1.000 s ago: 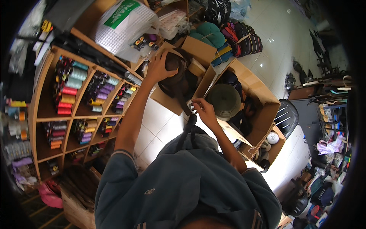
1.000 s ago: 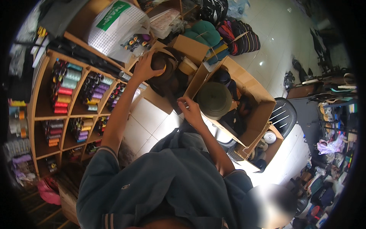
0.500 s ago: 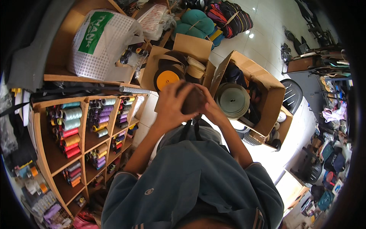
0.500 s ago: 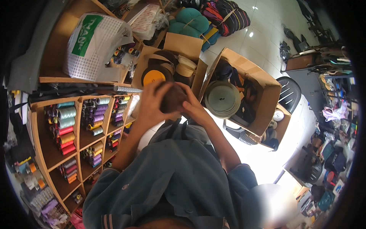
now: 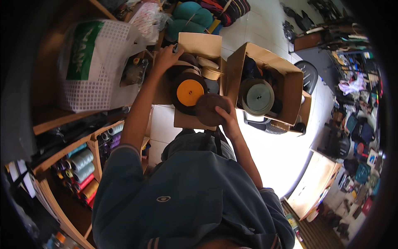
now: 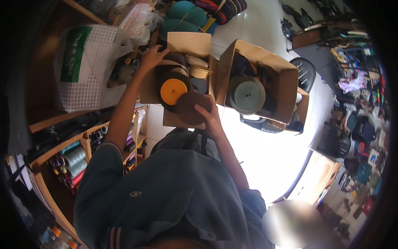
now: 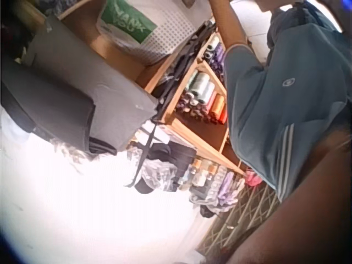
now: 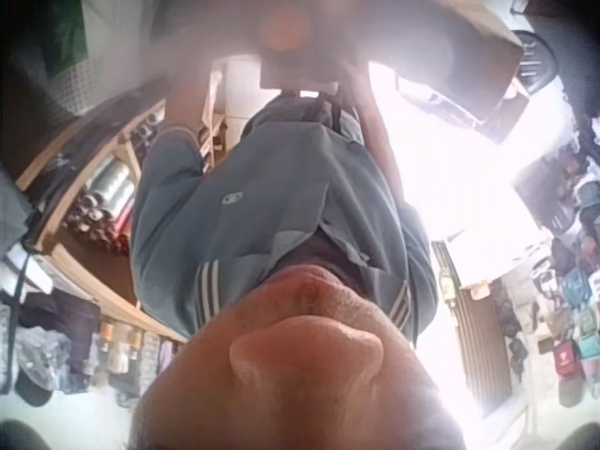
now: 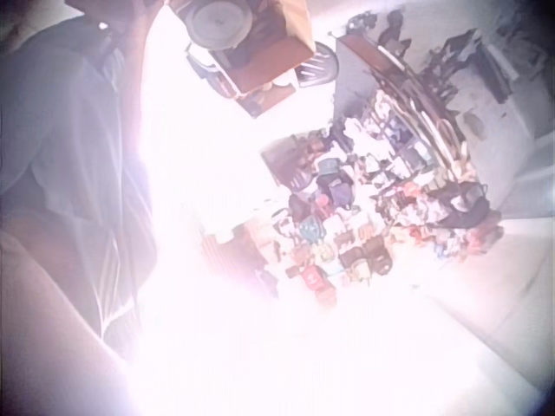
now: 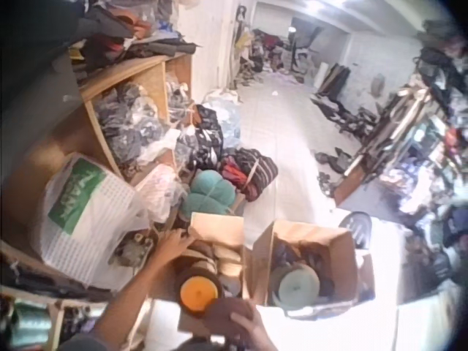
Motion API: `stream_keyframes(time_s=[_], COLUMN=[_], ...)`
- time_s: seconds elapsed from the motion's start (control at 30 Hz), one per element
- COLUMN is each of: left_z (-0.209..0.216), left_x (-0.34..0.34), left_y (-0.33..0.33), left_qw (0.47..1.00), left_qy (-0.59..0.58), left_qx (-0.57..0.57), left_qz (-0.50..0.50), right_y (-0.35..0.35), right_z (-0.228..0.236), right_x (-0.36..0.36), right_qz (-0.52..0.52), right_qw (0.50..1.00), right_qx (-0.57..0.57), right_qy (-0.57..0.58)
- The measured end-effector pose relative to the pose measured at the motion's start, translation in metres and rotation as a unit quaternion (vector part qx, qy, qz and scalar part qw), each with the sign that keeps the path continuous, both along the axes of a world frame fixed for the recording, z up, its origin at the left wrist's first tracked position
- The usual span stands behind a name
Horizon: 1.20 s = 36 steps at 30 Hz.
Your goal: The person picks up large rolls of white and brown ribbon from boxes on the floor and places them onto shelves, and also moves smaller red rolls between boxes.
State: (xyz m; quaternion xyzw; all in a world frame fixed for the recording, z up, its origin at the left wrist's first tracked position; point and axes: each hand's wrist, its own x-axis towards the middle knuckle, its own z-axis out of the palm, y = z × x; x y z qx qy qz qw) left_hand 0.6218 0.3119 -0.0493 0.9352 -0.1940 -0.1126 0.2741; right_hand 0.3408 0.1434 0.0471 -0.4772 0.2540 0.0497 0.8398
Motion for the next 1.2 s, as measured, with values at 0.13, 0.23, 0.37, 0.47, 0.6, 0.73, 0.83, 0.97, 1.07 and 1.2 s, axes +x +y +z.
stream_keyframes(time_s=[0.13,0.23,0.37,0.47,0.6,0.73,0.83,0.97,1.07,1.2], left_z=[-0.032,-0.048,-0.054,-0.056,-0.060,-0.091,-0.083,-0.088,-0.066,-0.064], left_x=[0.037,0.036,0.027,0.022,0.016,0.015,0.000,-0.022,-0.026,-0.022], left_y=[-0.013,-0.013,-0.013,-0.009,-0.010,-0.002,-0.013,-0.008,-0.011,-0.005], left_qw=[0.970,0.975,0.989,0.995,0.997,0.976,0.983,0.991,0.991,0.996], left_qy=[0.209,0.148,0.078,0.055,0.023,0.133,0.122,-0.006,0.013,0.011], left_qx=[0.081,0.097,0.079,0.027,0.000,-0.163,-0.130,-0.137,-0.133,-0.088], left_qz=[-0.098,-0.138,-0.100,-0.079,-0.070,-0.054,-0.045,-0.013,-0.021,-0.016], right_y=[0.029,0.043,0.044,0.045,0.045,0.049,0.045,0.046,0.045,0.046], right_z=[0.000,-0.005,-0.013,-0.012,-0.013,-0.002,-0.012,-0.010,-0.003,-0.010], right_x=[0.027,0.037,0.038,0.038,0.037,0.039,0.035,0.032,0.029,0.028], right_qz=[-0.017,-0.049,-0.041,-0.031,-0.040,-0.033,-0.049,-0.055,-0.077,-0.069], right_qw=[1.000,0.997,0.995,0.991,0.988,0.983,0.983,0.985,0.989,0.985], right_qx=[-0.012,-0.045,-0.093,-0.131,-0.147,-0.178,-0.174,-0.161,-0.125,-0.158], right_qy=[-0.012,-0.026,-0.021,-0.023,-0.021,-0.006,-0.015,-0.013,0.001,-0.007])
